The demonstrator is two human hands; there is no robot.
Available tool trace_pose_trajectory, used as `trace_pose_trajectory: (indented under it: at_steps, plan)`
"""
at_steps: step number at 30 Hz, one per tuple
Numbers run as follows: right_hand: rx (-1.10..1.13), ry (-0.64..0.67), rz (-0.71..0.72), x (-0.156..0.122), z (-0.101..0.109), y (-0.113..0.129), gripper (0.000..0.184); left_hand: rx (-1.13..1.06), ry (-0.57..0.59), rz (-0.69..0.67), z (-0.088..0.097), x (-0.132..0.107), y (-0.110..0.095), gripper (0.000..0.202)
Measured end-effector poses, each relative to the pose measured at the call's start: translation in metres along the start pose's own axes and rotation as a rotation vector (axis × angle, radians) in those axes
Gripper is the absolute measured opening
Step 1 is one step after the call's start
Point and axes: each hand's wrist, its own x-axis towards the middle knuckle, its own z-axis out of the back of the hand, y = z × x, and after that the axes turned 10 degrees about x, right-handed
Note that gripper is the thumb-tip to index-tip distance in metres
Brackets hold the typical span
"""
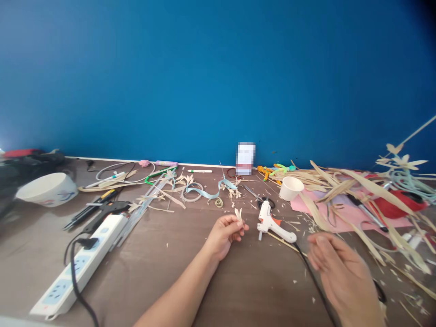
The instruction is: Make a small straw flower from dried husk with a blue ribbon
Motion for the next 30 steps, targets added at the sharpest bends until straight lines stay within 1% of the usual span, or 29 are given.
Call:
trace_pose_trajectory:
  at_steps: [1,2,4,6,7,10,11,13,14,15,17,19,21,23,25,27,28,29,30]
  plan:
    - [-0.026,-0.018,-0.001,0.001,0.000,-0.001,0.019,0.015,0.005,0.004,-0.001,0.000,0.000,0.019]
    - [-0.080,-0.003,-0.014,0.001,-0.002,-0.002,0.019,0.031,0.013,0.005,-0.002,-0.001,0.000,0.019]
    - [-0.191,0.105,-0.069,0.000,-0.013,-0.006,0.019,0.065,0.031,0.000,-0.004,-0.003,0.001,0.018]
    - [-0.219,0.223,-0.105,-0.002,-0.029,-0.011,0.020,0.100,0.046,-0.014,-0.005,-0.004,0.002,0.017]
    - [-0.216,0.251,-0.101,-0.004,-0.037,-0.014,0.023,0.116,0.053,-0.026,-0.005,-0.004,0.003,0.016]
    - [-0.289,0.297,-0.058,-0.006,-0.055,-0.018,0.036,0.161,0.097,-0.061,-0.006,-0.006,0.005,0.014]
    - [-0.349,0.321,-0.027,-0.006,-0.059,-0.018,0.031,0.171,0.122,-0.057,-0.006,-0.007,0.005,0.014]
    - [-0.432,0.376,0.043,-0.006,-0.062,-0.016,0.013,0.173,0.153,-0.064,-0.007,-0.007,0.005,0.013]
    - [-0.424,0.394,0.063,-0.006,-0.062,-0.014,0.020,0.162,0.160,-0.065,-0.007,-0.007,0.005,0.013]
    - [-0.371,0.393,0.066,-0.006,-0.061,-0.012,0.028,0.135,0.160,-0.063,-0.006,-0.007,0.004,0.013]
    - [-0.129,0.334,0.034,-0.005,-0.057,-0.005,0.033,0.021,0.117,-0.055,-0.003,-0.005,0.002,0.012]
    - [0.199,0.238,-0.006,-0.003,-0.049,0.006,0.034,-0.161,0.039,-0.054,0.002,-0.002,-0.002,0.011]
    - [0.479,0.144,-0.010,0.001,-0.037,0.020,0.035,-0.343,-0.047,-0.083,0.008,0.002,-0.006,0.011]
    - [0.622,0.044,0.026,0.006,-0.025,0.035,0.033,-0.456,-0.099,-0.122,0.013,0.004,-0.010,0.012]
    - [0.682,-0.080,0.107,0.009,-0.016,0.047,0.032,-0.492,-0.106,-0.136,0.014,0.004,-0.012,0.013]
    - [0.646,-0.164,0.231,0.009,-0.014,0.053,0.028,-0.463,-0.060,-0.114,0.010,0.002,-0.010,0.015]
    - [0.578,-0.167,0.279,0.008,-0.016,0.053,0.021,-0.413,-0.027,-0.095,0.007,0.000,-0.009,0.015]
    - [0.470,-0.131,0.295,0.006,-0.020,0.051,0.009,-0.333,0.015,-0.077,0.003,-0.002,-0.007,0.017]
    - [0.321,-0.062,0.275,0.005,-0.025,0.047,0.016,-0.226,0.064,-0.077,0.000,-0.005,-0.004,0.017]
